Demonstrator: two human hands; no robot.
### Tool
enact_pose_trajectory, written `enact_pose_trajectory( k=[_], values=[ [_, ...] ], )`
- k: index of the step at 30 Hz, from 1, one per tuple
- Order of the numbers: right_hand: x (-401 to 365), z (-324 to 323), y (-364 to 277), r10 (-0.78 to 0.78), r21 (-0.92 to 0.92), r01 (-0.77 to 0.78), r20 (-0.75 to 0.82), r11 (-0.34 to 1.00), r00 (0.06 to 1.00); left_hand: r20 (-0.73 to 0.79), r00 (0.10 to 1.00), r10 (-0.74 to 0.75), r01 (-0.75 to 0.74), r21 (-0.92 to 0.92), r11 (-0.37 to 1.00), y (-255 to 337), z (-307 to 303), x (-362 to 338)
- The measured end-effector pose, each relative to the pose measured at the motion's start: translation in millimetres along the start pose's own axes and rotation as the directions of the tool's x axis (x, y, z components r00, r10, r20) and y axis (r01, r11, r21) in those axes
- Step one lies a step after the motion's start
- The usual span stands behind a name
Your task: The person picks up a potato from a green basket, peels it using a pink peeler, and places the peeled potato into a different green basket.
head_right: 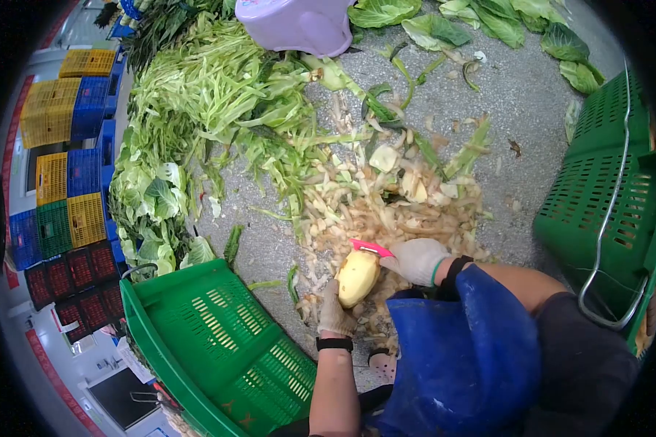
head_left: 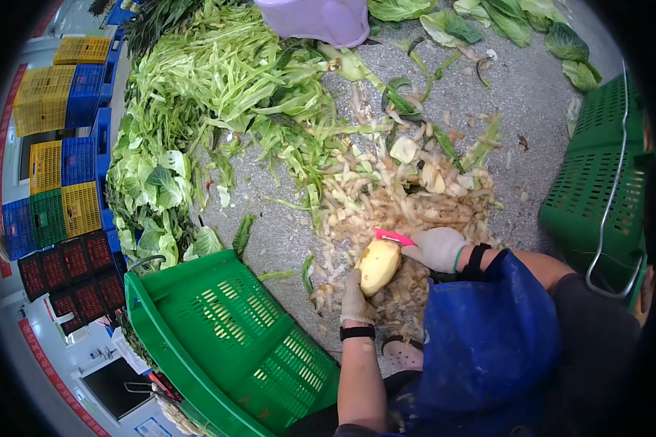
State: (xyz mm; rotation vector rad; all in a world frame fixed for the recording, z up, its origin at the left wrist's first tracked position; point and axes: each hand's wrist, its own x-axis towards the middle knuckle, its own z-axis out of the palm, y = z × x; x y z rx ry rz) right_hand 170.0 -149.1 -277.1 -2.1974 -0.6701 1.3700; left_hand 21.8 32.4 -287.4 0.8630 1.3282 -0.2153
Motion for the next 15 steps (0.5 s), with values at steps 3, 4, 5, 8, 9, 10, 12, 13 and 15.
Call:
enact_pose_trajectory(
  k=[3,4,5,8,9,10,12,13,15],
  values=[
    [2,-2,4,0.002,-0.001,-0.002,-0.027,1.000,1.000,0.019,0.999,-0.047,0.049,-0.069,0.996,-2,5,6],
    [2,-2,7,0.033,0.018,-0.033,-0.025,0.999,0.999,0.012,0.999,-0.044,0.044,-0.026,0.999,-1,4,5],
    [11,-6,17,0.046,-0.033,-0.045,0.022,0.998,0.999,0.012,1.000,-0.020,0.020,0.014,1.000,4,6,7],
    [7,-9,13,0.057,-0.013,-0.057,0.024,0.998,0.998,-0.009,0.999,-0.053,0.052,-0.120,0.991,8,4,8],
    [8,-1,18,0.066,-0.014,-0.067,-0.031,0.998,0.997,-0.007,0.999,-0.049,0.048,-0.123,0.991,6,3,9],
    [8,0,19,0.071,-0.014,-0.071,-0.027,0.997,0.997,-0.088,0.977,0.195,-0.165,0.269,0.949,6,8,-1],
    [6,3,22,0.057,0.021,-0.056,-0.070,0.998,0.996,-0.068,0.903,0.424,-0.289,0.634,0.717,-1,10,-16],
    [9,5,25,0.061,0.030,-0.059,-0.067,0.998,0.996,0.015,0.757,0.653,-0.405,0.796,0.450,-4,11,-21],
    [9,4,25,0.054,0.039,-0.052,-0.061,0.998,0.997,0.393,0.494,0.775,-0.470,0.871,-0.142,-6,21,-29]
  ],
)
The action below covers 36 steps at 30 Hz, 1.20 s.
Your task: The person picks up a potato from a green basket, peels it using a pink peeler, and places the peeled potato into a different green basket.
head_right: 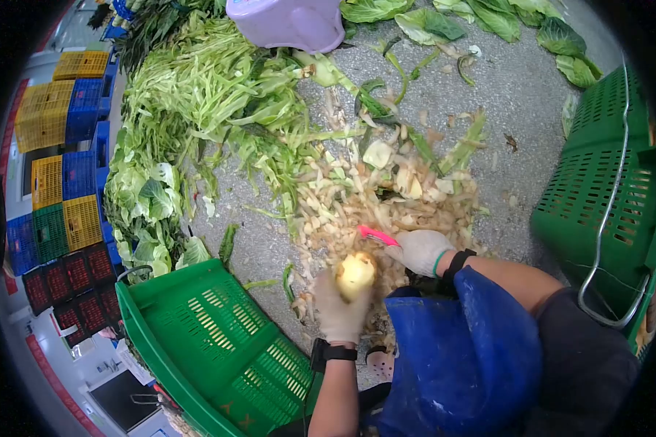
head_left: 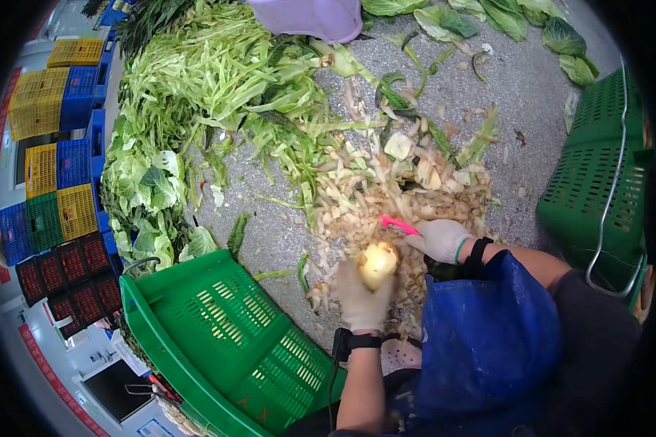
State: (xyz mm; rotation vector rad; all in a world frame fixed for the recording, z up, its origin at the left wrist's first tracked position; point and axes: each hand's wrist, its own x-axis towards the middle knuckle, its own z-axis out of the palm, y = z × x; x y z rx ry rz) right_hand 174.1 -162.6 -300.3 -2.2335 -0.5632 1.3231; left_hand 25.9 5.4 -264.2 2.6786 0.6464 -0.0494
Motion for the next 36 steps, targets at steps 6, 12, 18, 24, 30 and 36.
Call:
enact_pose_trajectory(
  k=[6,12,18,24,30,36],
  values=[
    [-17,-7,-10,-0.017,0.022,0.017,-0.018,1.000,1.000,0.143,0.988,-0.061,0.042,0.135,0.990,0,7,18],
    [-6,2,-10,-0.108,-0.102,0.113,0.059,0.988,0.992,0.345,0.938,-0.036,0.002,0.099,0.995,-7,2,38],
    [-15,11,-27,-0.189,-0.104,0.196,0.073,0.975,0.979,0.207,0.978,-0.016,-0.007,0.108,0.994,-13,10,22],
    [-10,-3,-28,-0.102,-0.060,0.103,0.032,0.993,0.994,0.264,0.964,-0.021,0.002,0.074,0.997,-14,3,32],
    [0,-5,-33,-0.118,-0.115,0.127,0.076,0.985,0.990,0.293,0.956,0.009,-0.021,0.038,0.999,-19,5,37],
    [9,-2,-25,0.014,-0.004,-0.013,0.186,1.000,0.982,0.354,0.935,-0.024,0.038,-0.033,0.999,-17,1,38]
  ],
)
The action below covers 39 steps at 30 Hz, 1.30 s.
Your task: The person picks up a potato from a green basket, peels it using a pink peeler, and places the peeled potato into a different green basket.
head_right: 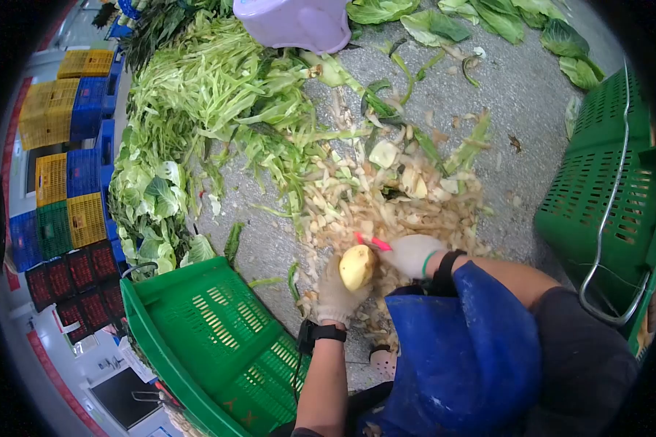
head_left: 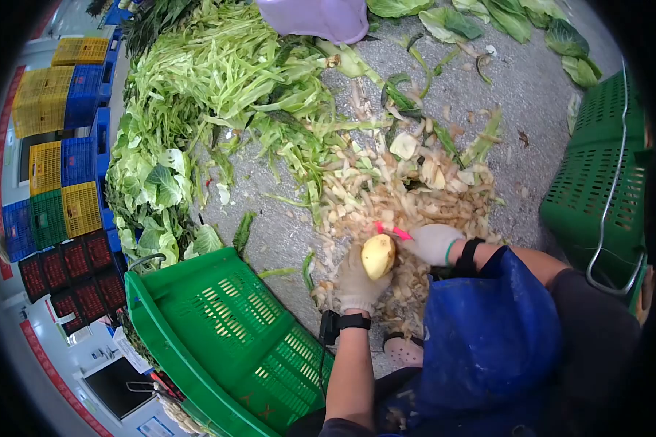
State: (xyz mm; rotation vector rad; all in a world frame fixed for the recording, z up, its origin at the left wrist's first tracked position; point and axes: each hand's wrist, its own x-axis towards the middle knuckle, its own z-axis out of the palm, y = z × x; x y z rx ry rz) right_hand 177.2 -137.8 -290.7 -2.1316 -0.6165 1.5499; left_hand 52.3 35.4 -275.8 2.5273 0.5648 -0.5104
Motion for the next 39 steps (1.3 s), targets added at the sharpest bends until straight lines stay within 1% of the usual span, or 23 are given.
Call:
enact_pose_trajectory(
  k=[1,4,5,7,9,12,13,15,17,19,21,23,24,25,26,27,28,30,32,33,35,37,39],
  values=[
    [1,3,2,-0.007,0.004,0.007,-0.007,1.000,1.000,-0.016,1.000,-0.001,0.001,-0.019,1.000,-1,-2,0],
    [-4,11,7,-0.026,0.060,0.037,-0.165,0.998,0.986,-0.070,0.995,0.074,-0.071,0.044,0.997,-7,5,-2],
    [-11,7,3,-0.026,0.055,0.035,-0.163,0.998,0.986,-0.072,0.995,0.071,-0.068,0.039,0.997,-4,4,1],
    [-24,5,-8,-0.137,-0.060,0.130,-0.127,0.990,0.982,-0.145,0.986,0.076,-0.076,0.004,0.997,-1,3,-1],
    [-21,6,-6,-0.164,-0.081,0.156,-0.109,0.984,0.980,-0.097,0.993,0.068,-0.067,0.017,0.998,5,-1,-4],
    [-1,6,8,-0.024,-0.079,0.016,-0.100,0.997,0.995,-0.087,0.994,0.067,-0.065,0.028,0.997,5,-6,3],
    [-7,10,4,-0.023,-0.076,0.015,-0.101,0.997,0.995,-0.086,0.995,0.055,-0.054,0.009,0.998,7,-7,1],
    [-21,15,-4,-0.124,-0.048,0.117,-0.185,0.992,0.975,-0.050,0.998,0.042,-0.043,-0.029,0.999,5,-10,8],
    [-19,21,2,-0.137,-0.036,0.133,-0.166,0.990,0.977,0.006,0.999,0.033,-0.033,-0.066,0.997,5,-9,3],
    [-1,6,9,-0.022,-0.037,0.020,-0.047,0.999,0.999,0.150,0.989,-0.002,0.011,-0.059,0.998,4,-15,13],
    [-8,7,5,0.010,0.007,-0.010,-0.021,1.000,1.000,0.112,0.993,-0.021,0.025,-0.031,0.999,-4,-8,14],
    [-20,14,-2,-0.041,0.047,0.054,-0.235,0.997,0.971,0.264,0.957,-0.117,0.219,-0.398,0.891,-4,-7,12],
    [-26,15,-5,-0.102,-0.021,0.100,-0.224,0.995,0.969,0.274,0.954,-0.123,0.229,-0.399,0.888,-6,-6,10],
    [-29,14,-11,-0.094,-0.014,0.093,-0.216,0.996,0.972,0.286,0.949,-0.135,0.263,-0.475,0.840,-7,-5,8],
    [-29,10,-17,-0.180,-0.114,0.164,-0.155,0.980,0.971,0.293,0.945,-0.143,0.288,-0.547,0.786,-8,-4,9],
    [-28,6,-19,-0.262,-0.211,0.239,-0.088,0.948,0.961,0.293,0.946,-0.141,0.287,-0.547,0.786,-7,-2,10],
    [-25,4,-17,-0.261,-0.210,0.238,-0.090,0.948,0.961,0.269,0.946,-0.184,0.306,-0.539,0.785,-5,1,9],
    [-16,2,-11,-0.043,-0.122,0.022,-0.178,0.992,0.983,0.227,0.947,-0.227,0.316,-0.536,0.783,-4,2,10],
    [-16,7,-4,-0.061,-0.141,0.033,-0.196,0.989,0.979,0.149,0.969,-0.196,0.243,-0.445,0.862,-4,-1,4],
    [-14,6,-1,-0.075,-0.166,0.038,-0.223,0.985,0.972,0.143,0.971,-0.191,0.236,-0.450,0.861,-3,-1,10],
    [-23,12,-13,-0.103,-0.178,0.073,-0.167,0.981,0.981,0.261,0.946,-0.192,0.311,-0.570,0.761,-2,3,9],
    [-17,20,-17,-0.277,-0.301,0.233,-0.113,0.925,0.954,0.285,0.940,-0.188,0.331,-0.620,0.712,-1,10,11],
    [-5,16,-11,-0.269,-0.267,0.231,-0.119,0.936,0.956,0.328,0.924,-0.197,0.377,-0.696,0.611,-10,14,10]
  ],
)
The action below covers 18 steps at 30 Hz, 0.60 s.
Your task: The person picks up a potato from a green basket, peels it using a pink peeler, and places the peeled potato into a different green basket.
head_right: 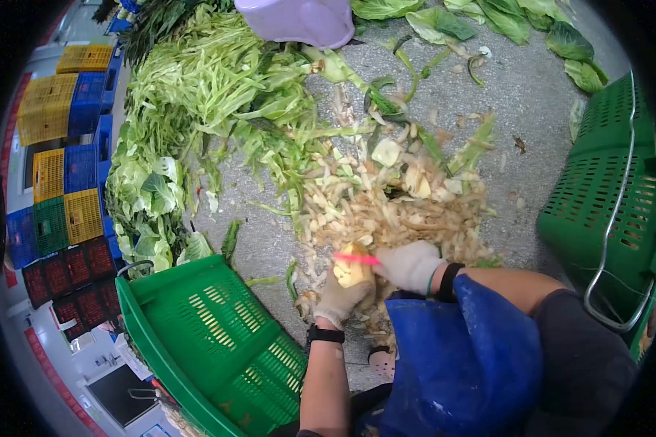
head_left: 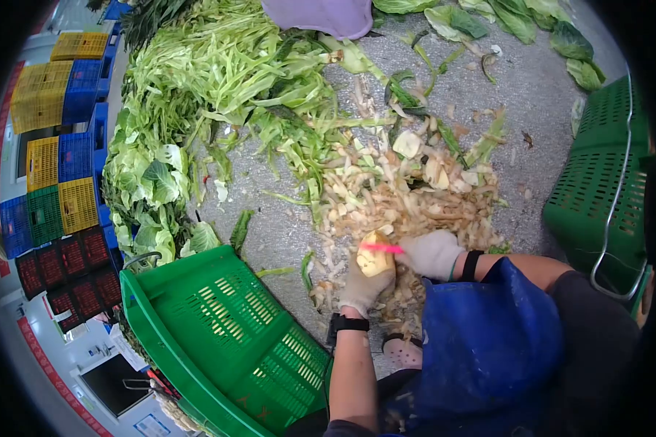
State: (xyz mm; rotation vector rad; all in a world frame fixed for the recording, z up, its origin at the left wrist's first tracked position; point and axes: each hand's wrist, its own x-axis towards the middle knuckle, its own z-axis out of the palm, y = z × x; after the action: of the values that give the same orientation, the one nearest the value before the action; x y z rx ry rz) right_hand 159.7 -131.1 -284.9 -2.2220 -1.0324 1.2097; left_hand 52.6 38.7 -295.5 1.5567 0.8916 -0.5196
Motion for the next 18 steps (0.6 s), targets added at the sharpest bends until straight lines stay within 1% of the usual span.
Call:
enact_pose_trajectory(
  k=[1,2,3,4,5,6,8,9,10,12,13,14,15,16,17,18],
  values=[
    [3,-6,6,0.095,0.026,-0.094,-0.020,0.995,0.995,0.019,0.996,0.088,-0.089,0.056,0.994,-5,-7,-4],
    [4,-10,7,0.192,0.052,-0.190,-0.037,0.980,0.981,0.015,0.996,0.087,-0.088,0.057,0.994,-9,-8,-5],
    [-1,-12,6,0.209,0.071,-0.207,-0.020,0.976,0.978,0.026,0.998,0.056,-0.057,0.033,0.998,-13,-8,-4],
    [-2,-19,1,0.208,0.067,-0.206,-0.026,0.976,0.978,0.038,0.999,0.028,-0.028,0.007,1.000,-7,-6,-5],
    [-7,-18,-7,0.115,0.038,-0.116,0.020,0.993,0.993,0.009,1.000,0.010,-0.011,0.046,0.999,4,-5,-11],
    [-12,-15,-12,0.026,0.012,-0.027,0.070,1.000,0.997,0.015,1.000,0.003,-0.004,0.040,0.999,2,-7,-12],
    [-11,-8,-8,0.018,0.002,-0.019,0.096,1.000,0.995,0.044,0.999,-0.007,0.003,0.082,0.997,-3,-9,-8],
    [-1,-3,5,0.120,0.057,-0.122,0.045,0.991,0.992,0.017,1.000,-0.008,0.010,-0.109,0.994,-11,-6,-7],
    [6,-8,11,0.216,0.114,-0.214,-0.004,0.970,0.976,0.010,1.000,-0.003,0.004,-0.103,0.995,-11,-5,-9],
    [5,-11,11,0.192,0.152,-0.190,0.003,0.970,0.981,0.087,0.996,-0.001,0.025,-0.265,0.964,-9,-6,-10],
    [-3,-13,2,0.162,0.168,-0.160,-0.001,0.973,0.987,0.133,0.990,-0.044,0.080,-0.277,0.957,-3,-7,-14],
    [-9,-11,-4,0.133,0.178,-0.131,-0.002,0.975,0.991,0.131,0.990,-0.043,0.079,-0.286,0.955,6,-8,-19],
    [-6,-1,-5,0.030,0.141,-0.030,0.007,0.990,1.000,0.206,0.975,-0.089,0.164,-0.385,0.908,14,-8,-23],
    [-8,-4,-6,0.034,0.141,-0.036,0.014,0.989,0.999,0.286,0.949,-0.134,0.260,-0.467,0.846,16,-8,-26],
    [-9,-10,-8,0.035,0.121,-0.041,0.044,0.992,0.998,0.271,0.960,-0.076,0.213,-0.521,0.827,5,-6,-26],
    [-8,-14,-10,0.033,0.102,-0.040,0.068,0.994,0.997,0.271,0.959,-0.082,0.216,-0.516,0.829,0,-6,-28]
  ],
)
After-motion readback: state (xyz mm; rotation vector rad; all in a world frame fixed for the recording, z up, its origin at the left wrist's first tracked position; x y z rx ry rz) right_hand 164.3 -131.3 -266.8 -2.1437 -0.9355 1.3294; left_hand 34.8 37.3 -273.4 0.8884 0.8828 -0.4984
